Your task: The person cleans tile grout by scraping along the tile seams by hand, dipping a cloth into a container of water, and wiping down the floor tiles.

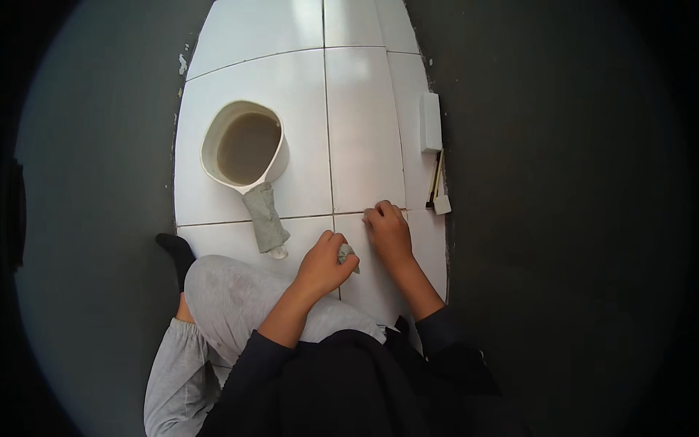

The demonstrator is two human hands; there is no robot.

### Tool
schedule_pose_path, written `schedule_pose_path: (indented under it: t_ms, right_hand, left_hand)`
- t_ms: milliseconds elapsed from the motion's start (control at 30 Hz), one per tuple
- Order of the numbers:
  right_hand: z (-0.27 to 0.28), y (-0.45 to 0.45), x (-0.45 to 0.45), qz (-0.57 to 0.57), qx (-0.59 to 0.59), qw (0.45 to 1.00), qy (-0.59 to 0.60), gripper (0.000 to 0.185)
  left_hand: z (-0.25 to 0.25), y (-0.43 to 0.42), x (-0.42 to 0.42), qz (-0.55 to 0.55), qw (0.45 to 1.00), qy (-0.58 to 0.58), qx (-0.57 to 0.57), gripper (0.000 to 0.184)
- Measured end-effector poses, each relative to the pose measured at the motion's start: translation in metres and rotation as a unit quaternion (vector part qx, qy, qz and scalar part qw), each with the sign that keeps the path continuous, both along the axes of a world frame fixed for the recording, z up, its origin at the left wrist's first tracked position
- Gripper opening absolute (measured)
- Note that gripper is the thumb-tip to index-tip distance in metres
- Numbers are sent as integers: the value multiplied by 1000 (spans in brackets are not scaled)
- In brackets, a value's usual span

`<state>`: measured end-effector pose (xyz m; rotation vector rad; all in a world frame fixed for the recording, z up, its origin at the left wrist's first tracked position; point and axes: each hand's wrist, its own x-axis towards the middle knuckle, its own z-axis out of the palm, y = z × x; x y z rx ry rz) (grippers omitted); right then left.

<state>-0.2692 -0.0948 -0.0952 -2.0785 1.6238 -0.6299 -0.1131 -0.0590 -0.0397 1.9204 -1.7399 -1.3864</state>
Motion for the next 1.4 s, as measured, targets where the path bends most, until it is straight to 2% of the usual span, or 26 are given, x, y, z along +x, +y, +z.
schedule_pose_path:
  t_ms: [200,300,400,467,667,733,867,1000,1233,1300,1400]
  right_hand:
    - [4,-4,-57,-72,24,997,28,12]
    - [6,-1,-42,-86,27,996,17,12]
    - [5,2,-9,-34,-22,999,15,11]
    - [8,0,-16,-41,-7,999,-9,10]
    - [12,-3,-40,-93,7,994,51,9]
    - [5,0,-27,-74,-11,997,16,9]
    - [12,0,-25,-83,8,994,72,6]
    - [11,-1,-46,-101,-24,987,121,6]
    - [7,-3,-29,-65,-39,993,96,6]
    - [8,-3,-45,-98,-32,986,134,7]
    - [8,-5,-48,-98,-8,986,132,8]
  left_hand:
    - [4,-2,1,-6,1000,17,-6,30]
    - [-1,-3,-7,-21,999,36,-10,30]
    - [-6,0,-6,-44,998,37,-32,32]
    - [-5,2,0,-42,998,33,-28,32]
    - [-4,-2,-3,-33,999,34,-24,31]
    - [-6,-4,-9,-40,998,37,-29,31]
    - [-6,0,-3,-57,998,27,-28,31]
    - [1,-4,-2,-46,999,19,3,32]
    - [-2,-2,-4,-65,998,19,-2,33]
    - [-5,2,-1,-72,997,27,-20,34]
    - [-3,-2,-6,-64,997,34,-8,33]
